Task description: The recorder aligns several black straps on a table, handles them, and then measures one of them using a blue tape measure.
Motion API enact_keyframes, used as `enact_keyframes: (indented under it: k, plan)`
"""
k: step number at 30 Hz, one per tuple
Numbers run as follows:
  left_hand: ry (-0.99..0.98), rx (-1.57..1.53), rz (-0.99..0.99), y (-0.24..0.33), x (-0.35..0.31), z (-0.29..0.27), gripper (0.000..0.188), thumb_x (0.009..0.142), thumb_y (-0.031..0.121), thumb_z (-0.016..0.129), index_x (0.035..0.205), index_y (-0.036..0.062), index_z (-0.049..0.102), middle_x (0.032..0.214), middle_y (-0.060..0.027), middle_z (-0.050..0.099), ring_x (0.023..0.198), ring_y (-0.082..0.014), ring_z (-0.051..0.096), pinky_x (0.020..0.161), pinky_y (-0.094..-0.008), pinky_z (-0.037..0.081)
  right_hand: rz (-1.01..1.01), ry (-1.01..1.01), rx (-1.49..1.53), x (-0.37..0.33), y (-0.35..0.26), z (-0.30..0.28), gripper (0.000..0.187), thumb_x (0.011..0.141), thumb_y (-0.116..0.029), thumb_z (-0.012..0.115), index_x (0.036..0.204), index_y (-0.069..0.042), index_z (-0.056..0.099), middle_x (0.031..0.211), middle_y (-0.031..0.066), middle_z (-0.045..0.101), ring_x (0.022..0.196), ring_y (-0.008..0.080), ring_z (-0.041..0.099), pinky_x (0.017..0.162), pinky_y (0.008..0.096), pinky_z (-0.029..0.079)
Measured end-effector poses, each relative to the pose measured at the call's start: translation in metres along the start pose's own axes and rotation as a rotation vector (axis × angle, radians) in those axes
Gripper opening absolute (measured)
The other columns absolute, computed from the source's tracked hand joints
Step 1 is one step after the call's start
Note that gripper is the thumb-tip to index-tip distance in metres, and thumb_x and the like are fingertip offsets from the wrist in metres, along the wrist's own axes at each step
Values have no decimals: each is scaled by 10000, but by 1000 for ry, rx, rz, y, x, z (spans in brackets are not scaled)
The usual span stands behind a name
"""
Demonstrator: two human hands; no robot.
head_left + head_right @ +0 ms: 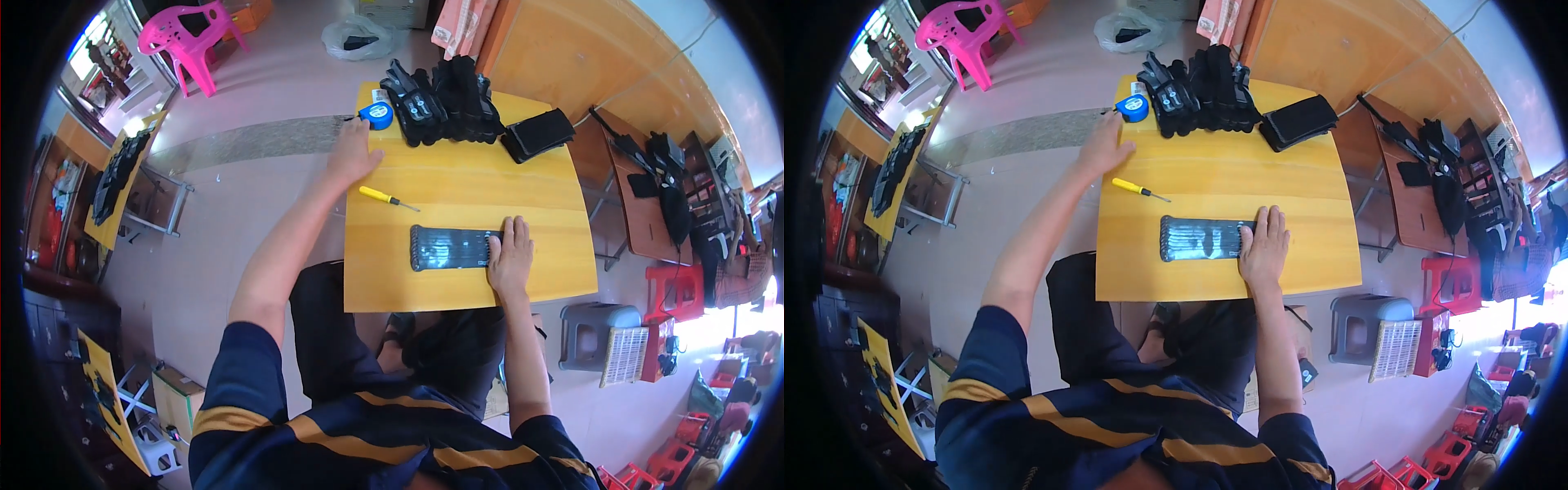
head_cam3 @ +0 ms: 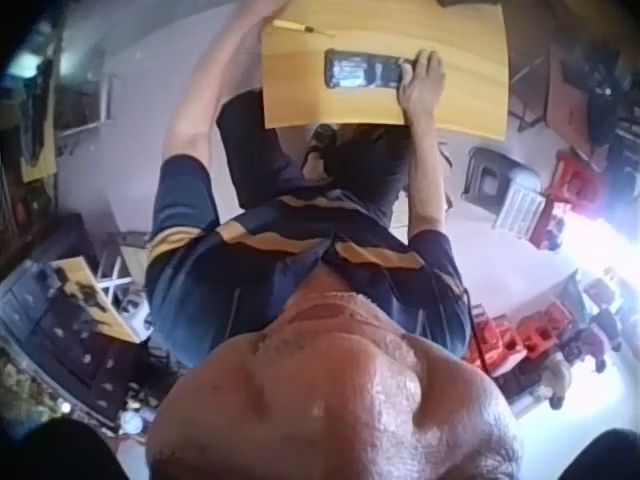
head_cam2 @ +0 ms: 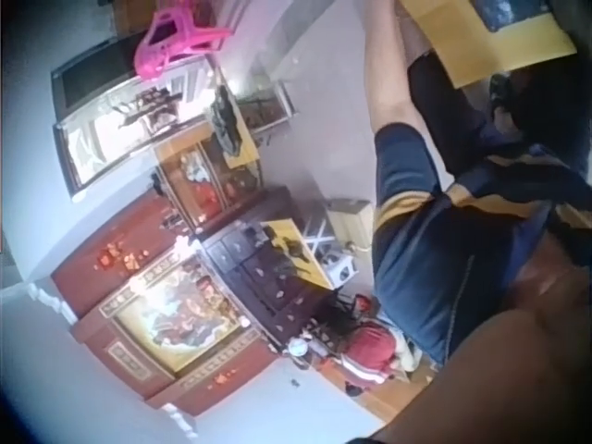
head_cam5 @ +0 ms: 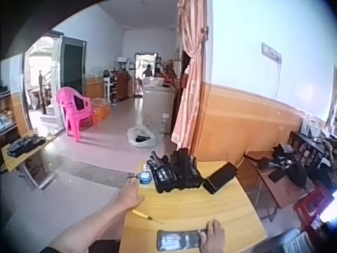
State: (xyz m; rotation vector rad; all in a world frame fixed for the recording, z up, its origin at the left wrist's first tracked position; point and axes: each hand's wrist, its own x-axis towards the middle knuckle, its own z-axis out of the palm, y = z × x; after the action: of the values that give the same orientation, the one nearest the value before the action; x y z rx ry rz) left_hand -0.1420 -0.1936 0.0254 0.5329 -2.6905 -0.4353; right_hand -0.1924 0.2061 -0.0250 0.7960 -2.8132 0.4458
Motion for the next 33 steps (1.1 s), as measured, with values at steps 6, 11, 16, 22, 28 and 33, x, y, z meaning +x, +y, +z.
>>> enact_keyframes:
  k: [6, 11, 16, 22, 28, 33]
  plan:
    - [-67, 90, 30, -13, 82, 28, 874, 777, 311, 827, 1485, -24, 442, 1522, -286, 449, 1387, -442, 468, 1185, -467, 370, 1, 145, 252, 1, 2, -8, 449, 1051, -228, 507, 1435, 4, 503, 1488, 249, 505, 1398, 438, 446, 1179, 507, 331]
    - [-235, 162, -165, -7, 96, 10, 894, 756, 280, 813, 1541, 109, 422, 1411, -246, 531, 1281, -423, 559, 1098, -453, 474, 9, 164, 317, 3, 2, -14, 452, 1045, -230, 519, 1429, 7, 513, 1472, 252, 518, 1392, 431, 456, 1179, 480, 344]
    - [-15, 26, -204, -25, 66, -14, 897, 657, 387, 808, 1456, 98, 522, 1271, -265, 603, 1201, -425, 601, 1014, -470, 517, -3, 226, 413, 0, 3, -17, 444, 1006, -176, 558, 1400, 26, 524, 1448, 262, 519, 1383, 440, 451, 1176, 499, 339]
    - [137, -888, -145, 35, -40, -101, 572, 750, 184, 823, 1241, 81, 548, 1113, -104, 611, 1028, -216, 627, 899, -373, 551, -55, 326, 730, -17, -15, -32, 425, 1003, -90, 566, 1411, 20, 516, 1391, 212, 579, 1320, 354, 529, 1134, 442, 396]
    - [112, -1322, 16, 129, -190, -115, 664, 770, 103, 868, 1291, 75, 458, 1152, -66, 561, 1093, -173, 580, 986, -363, 501, 114, -577, 1959, -58, -123, -86, 566, 1066, -415, 545, 1483, -55, 416, 1274, 159, 646, 1128, 249, 668, 953, 380, 556]
    - [165, -1173, 14, 151, -259, -88, 769, 750, 195, 911, 1344, 40, 447, 1247, -109, 549, 1228, -218, 548, 1098, -384, 434, 175, -801, 2217, -103, -144, -94, 574, 1052, -400, 573, 1498, -88, 391, 1335, 118, 605, 1141, 218, 663, 982, 413, 568]
